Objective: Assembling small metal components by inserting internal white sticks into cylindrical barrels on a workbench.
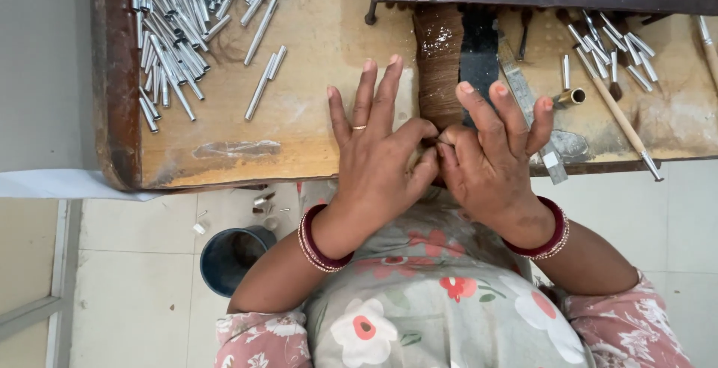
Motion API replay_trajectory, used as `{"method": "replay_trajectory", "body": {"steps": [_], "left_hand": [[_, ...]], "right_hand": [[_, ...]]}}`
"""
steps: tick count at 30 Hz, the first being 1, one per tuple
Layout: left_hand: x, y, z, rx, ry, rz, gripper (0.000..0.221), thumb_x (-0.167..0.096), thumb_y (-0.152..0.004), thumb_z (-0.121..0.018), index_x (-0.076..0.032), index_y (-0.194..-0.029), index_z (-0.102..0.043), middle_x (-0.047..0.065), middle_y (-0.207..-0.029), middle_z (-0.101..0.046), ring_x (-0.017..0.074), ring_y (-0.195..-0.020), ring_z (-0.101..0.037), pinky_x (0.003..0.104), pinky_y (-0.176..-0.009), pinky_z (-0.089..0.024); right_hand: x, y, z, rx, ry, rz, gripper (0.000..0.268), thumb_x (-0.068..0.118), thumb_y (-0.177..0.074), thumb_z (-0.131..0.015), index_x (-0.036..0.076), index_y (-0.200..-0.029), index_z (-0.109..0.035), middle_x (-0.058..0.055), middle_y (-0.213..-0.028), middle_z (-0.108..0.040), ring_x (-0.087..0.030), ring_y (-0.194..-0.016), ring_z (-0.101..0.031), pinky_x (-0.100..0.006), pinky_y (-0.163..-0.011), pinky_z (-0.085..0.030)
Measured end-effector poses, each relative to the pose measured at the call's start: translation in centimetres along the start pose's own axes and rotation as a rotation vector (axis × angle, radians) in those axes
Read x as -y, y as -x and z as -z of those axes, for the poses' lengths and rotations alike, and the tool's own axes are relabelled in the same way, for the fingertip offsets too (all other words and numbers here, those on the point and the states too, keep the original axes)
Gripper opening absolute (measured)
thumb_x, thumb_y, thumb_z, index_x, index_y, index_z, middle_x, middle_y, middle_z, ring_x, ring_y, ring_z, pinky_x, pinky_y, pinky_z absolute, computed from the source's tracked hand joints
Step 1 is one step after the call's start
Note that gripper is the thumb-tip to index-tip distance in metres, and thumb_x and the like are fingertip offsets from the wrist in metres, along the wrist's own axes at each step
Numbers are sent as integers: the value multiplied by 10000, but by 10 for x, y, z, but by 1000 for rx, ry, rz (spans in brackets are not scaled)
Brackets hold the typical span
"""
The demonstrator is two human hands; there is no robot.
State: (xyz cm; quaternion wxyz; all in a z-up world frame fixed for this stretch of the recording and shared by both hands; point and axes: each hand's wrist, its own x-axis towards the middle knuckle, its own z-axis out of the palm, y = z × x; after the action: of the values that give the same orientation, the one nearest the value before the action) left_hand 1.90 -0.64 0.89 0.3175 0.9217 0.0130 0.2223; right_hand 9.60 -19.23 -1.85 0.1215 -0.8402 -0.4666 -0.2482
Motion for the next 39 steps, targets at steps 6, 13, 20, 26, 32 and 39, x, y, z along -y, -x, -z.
{"method": "replay_trajectory", "body": {"steps": [6,13,20,26,32,39], "left_hand": [[-1,0,-1,-10,-8,12,139,-225,-798,-795,-173,-923,-764,157,-1643,-357,410,-1576,-217,697,-1244,0],[-13,-4,18,-62,150,-70,290,-226,-825,-780,-95,-1079,-725,207,-1554,-438,453,-1506,-320,618,-1235,-165],[-41,-2,16,97,688,-53,154,-160,-1053,-613,-32,-970,-628,117,-814,-614,269,-693,-628,358,-625,-483],[-51,3,-3,7,669,-186,133,-83,-1073,-589,-23,-956,-603,130,-802,-566,316,-706,-587,388,-612,-454],[-54,8,-15,-54,663,-235,130,-66,-1065,-587,-15,-947,-602,128,-797,-570,314,-687,-585,393,-607,-451],[-42,5,-9,-163,676,-25,170,-67,-1076,-532,-9,-928,-594,88,-748,-585,226,-618,-601,335,-602,-477]], "right_hand": [[0,-7,8,-27,13,25,146,213,-1092,-660,120,-982,-684,-84,-1573,-526,-319,-1571,-263,-586,-1285,6],[-14,4,38,-274,-90,-70,243,255,-1103,-597,82,-975,-710,-129,-1448,-563,-309,-1510,-342,-583,-1280,-84],[-16,22,40,-326,141,113,289,311,-1141,-602,126,-922,-634,-123,-1432,-575,-308,-1482,-350,-602,-1282,-72],[-11,8,62,-278,-448,-65,197,212,-984,-738,43,-1063,-677,-116,-1200,-683,-237,-1154,-641,-426,-1036,-436],[-10,17,55,-282,-985,-227,160,101,-943,-793,1,-1021,-694,-102,-916,-738,-154,-753,-727,-233,-682,-574],[-25,-23,116,28,33,-83,224,155,-687,-802,93,-898,-759,-214,-1126,-741,-443,-1038,-690,-423,-869,-572]]}}
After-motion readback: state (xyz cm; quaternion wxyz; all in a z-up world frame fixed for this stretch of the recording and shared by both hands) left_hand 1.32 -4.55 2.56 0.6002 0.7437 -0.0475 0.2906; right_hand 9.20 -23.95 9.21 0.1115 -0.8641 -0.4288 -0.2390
